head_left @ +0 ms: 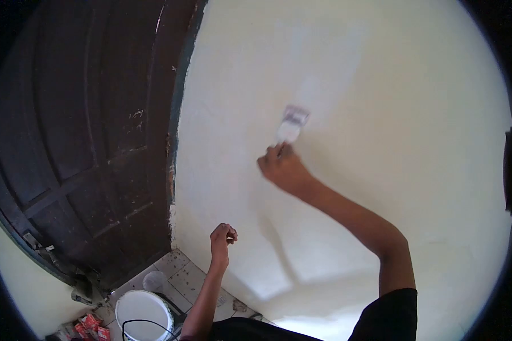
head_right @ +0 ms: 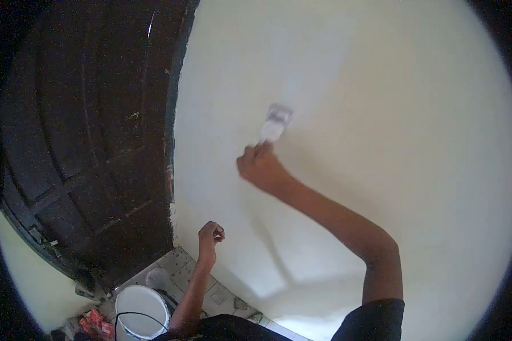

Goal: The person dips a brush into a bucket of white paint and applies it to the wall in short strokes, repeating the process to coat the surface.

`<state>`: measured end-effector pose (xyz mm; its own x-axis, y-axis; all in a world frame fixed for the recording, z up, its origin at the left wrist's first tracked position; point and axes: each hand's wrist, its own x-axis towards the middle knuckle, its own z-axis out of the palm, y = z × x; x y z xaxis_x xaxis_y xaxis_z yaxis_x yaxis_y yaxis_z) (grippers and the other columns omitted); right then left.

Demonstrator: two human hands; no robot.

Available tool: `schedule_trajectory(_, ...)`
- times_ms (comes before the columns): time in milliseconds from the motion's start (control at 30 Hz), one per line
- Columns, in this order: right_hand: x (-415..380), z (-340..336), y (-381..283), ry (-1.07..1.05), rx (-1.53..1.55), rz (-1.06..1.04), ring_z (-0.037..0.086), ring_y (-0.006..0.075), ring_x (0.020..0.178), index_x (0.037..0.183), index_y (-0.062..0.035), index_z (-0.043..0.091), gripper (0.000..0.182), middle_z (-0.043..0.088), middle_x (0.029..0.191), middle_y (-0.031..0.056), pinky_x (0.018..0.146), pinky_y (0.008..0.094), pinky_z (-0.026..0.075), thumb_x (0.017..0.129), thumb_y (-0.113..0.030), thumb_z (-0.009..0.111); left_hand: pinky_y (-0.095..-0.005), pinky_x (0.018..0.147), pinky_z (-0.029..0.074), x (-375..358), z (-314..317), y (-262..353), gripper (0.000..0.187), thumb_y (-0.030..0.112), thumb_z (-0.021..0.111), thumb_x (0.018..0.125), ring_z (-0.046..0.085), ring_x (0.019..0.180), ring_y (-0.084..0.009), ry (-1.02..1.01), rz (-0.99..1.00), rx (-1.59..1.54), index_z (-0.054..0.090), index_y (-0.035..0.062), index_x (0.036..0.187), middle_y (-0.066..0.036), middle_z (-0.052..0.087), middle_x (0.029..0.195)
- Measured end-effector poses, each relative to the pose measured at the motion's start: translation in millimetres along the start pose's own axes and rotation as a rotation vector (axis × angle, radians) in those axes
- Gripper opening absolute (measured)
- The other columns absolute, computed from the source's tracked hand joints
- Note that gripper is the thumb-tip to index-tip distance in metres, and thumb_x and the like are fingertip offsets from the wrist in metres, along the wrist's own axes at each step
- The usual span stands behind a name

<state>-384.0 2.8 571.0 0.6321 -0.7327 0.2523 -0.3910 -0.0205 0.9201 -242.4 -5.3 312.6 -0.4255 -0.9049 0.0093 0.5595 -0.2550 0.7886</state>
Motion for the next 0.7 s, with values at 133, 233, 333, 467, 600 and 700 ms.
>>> schedule_trajectory(133,-6.2,-9.4,-50.9,-0.124,0.345,-0.018,0.062,0.0289,0.063,0.074,-0.0031,0.057,0.01,0.054,0.071,0.0151,0.056,0.0342,0.05,0.068,-0.006,0.064,-0.0256,0.059,0.037,-1.1,0.8,10.6,0.027,0.022,0.045,0.096,0.051,0.061,-0.0093,-0.043,-0.014,0.011,0.051,0.0109,0.071,0.0,0.055,0.065)
schedule_trajectory(233,-13.4,-18.0,-39.5,-0.257,0.756,0.135,0.063,0.0336,0.066,0.077,-0.0065,0.06,0.009,0.057,0.071,0.0136,0.062,0.0493,0.049,0.073,-0.014,0.064,-0.0257,0.059,0.037,2.0,-1.0,5.6,0.027,0.022,0.045,0.096,0.051,0.061,-0.0093,-0.052,0.004,-0.018,0.051,0.0112,0.072,0.0,0.055,0.066)
schedule_trajectory(333,-23.8,-32.8,24.4,-0.199,0.823,0.333,0.064,0.0335,0.074,0.087,-0.0087,0.063,0.012,0.062,0.079,0.0125,0.071,0.0462,0.05,0.076,-0.013,0.065,-0.0257,0.06,0.038,0.7,1.1,6.2,0.027,0.022,0.045,0.096,0.051,0.061,-0.0091,-0.008,0.02,-0.014,0.051,0.0115,0.072,0.0,0.055,0.066)
schedule_trajectory(467,-19.9,-77.7,114.9,-0.104,0.482,0.511,0.064,0.0306,0.072,0.09,-0.0094,0.064,0.015,0.063,0.081,0.0105,0.072,0.0418,0.05,0.076,-0.011,0.068,-0.0258,0.06,0.038,-4.5,4.5,9.6,0.027,0.023,0.046,0.096,0.051,0.061,-0.0089,0.017,0.038,-0.002,0.05,0.0117,0.072,0.0,0.055,0.066)
schedule_trajectory(600,-2.8,-108.5,124.4,0.095,0.103,0.503,0.064,0.0249,0.071,0.089,-0.0105,0.064,0.015,0.062,0.083,0.0073,0.076,0.0388,0.052,0.074,-0.007,0.067,-0.0256,0.059,0.037,-2.8,2.2,5.5,0.027,0.023,0.046,0.096,0.05,0.061,-0.0083,0.016,0.016,-0.014,0.05,0.0125,0.071,0.001,0.055,0.065)
schedule_trajectory(700,3.2,-91.1,121.3,0.238,-0.053,0.334,0.062,0.0226,0.065,0.083,-0.0111,0.058,0.011,0.054,0.071,0.0072,0.085,0.0424,0.051,0.075,-0.014,0.065,-0.0256,0.059,0.036,-0.5,-0.5,0.1,0.027,0.024,0.047,0.095,0.05,0.061,-0.008,-0.004,-0.001,-0.018,0.05,0.0127,0.071,0.001,0.055,0.064)
